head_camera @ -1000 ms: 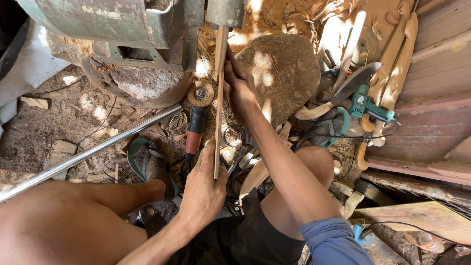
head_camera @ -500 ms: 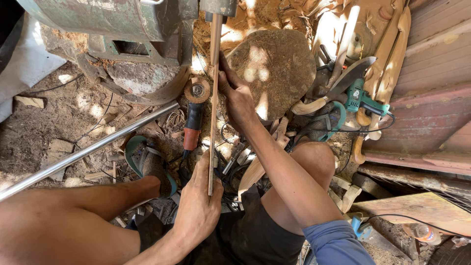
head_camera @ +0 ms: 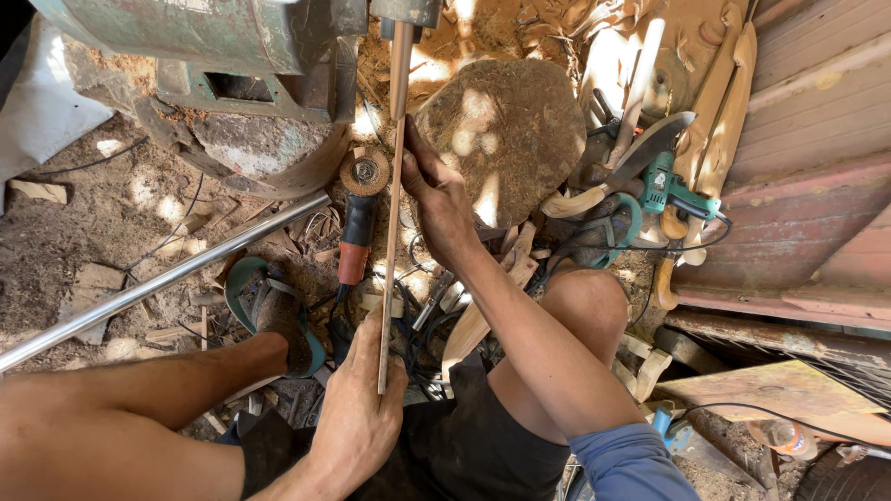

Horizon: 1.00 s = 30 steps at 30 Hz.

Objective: The person shapes a curved wooden piece using a belt sander and an angle grinder. They repeatedly smooth the edges and surfaces, then use a clamp to secure the piece for further grinding.

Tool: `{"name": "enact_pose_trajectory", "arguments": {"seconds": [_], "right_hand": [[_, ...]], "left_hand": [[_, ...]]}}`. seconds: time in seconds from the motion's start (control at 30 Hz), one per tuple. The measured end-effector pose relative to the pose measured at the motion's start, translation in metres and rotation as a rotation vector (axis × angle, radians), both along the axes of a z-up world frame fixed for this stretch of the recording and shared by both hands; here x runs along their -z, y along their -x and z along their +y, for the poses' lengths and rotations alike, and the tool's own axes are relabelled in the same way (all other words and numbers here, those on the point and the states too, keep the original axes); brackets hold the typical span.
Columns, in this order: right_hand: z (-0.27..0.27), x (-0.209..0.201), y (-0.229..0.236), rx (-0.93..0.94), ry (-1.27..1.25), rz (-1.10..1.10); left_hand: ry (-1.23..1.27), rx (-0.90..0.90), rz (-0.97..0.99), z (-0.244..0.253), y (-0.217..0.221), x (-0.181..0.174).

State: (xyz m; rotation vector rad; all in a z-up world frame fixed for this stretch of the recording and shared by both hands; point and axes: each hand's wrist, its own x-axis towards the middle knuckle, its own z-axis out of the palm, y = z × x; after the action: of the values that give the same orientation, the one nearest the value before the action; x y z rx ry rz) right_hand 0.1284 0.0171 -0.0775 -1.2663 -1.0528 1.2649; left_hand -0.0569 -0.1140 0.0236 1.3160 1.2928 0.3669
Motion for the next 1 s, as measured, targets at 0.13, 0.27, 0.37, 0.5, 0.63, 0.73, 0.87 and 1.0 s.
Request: {"name": "enact_pose_trajectory", "arguments": {"seconds": [0.13, 0.27, 0.37, 0.5, 0.63, 0.73, 0.87, 1.0], "right_hand": [[-0.003, 0.005, 0.000, -0.004, -0.021, 0.031], [-0.008, 0.008, -0.001, -0.012, -0.019, 0.053], [-0.014, 0.006, 0.001, -0.003, -0.008, -0.036], [-0.027, -0.001, 0.000, 0.010, 0.182, -0.019], [-0.031, -0.013, -0.017, 0.081, 0.269, 0.544], [-0.034, -0.022, -0.027, 0.077, 0.283, 0.671], [-0.033, -0.031, -0.021, 0.032, 0.248, 0.682], [-0.032, -0.037, -0.018, 0.020, 0.215, 0.682]], "left_hand": [[0.015, 0.025, 0.027, -0.004, 0.003, 0.002], [0.077, 0.031, 0.053, -0.011, 0.007, 0.006], [0.035, 0.072, 0.056, -0.017, 0.011, 0.009], [-0.227, 0.211, 0.052, -0.021, 0.012, 0.013], [-0.570, 0.410, 0.391, -0.023, 0.011, 0.017], [-0.569, 0.482, 0.419, -0.023, 0.010, 0.018], [-0.649, 0.508, 0.448, -0.024, 0.013, 0.016], [-0.683, 0.489, 0.435, -0.024, 0.014, 0.018]]}}
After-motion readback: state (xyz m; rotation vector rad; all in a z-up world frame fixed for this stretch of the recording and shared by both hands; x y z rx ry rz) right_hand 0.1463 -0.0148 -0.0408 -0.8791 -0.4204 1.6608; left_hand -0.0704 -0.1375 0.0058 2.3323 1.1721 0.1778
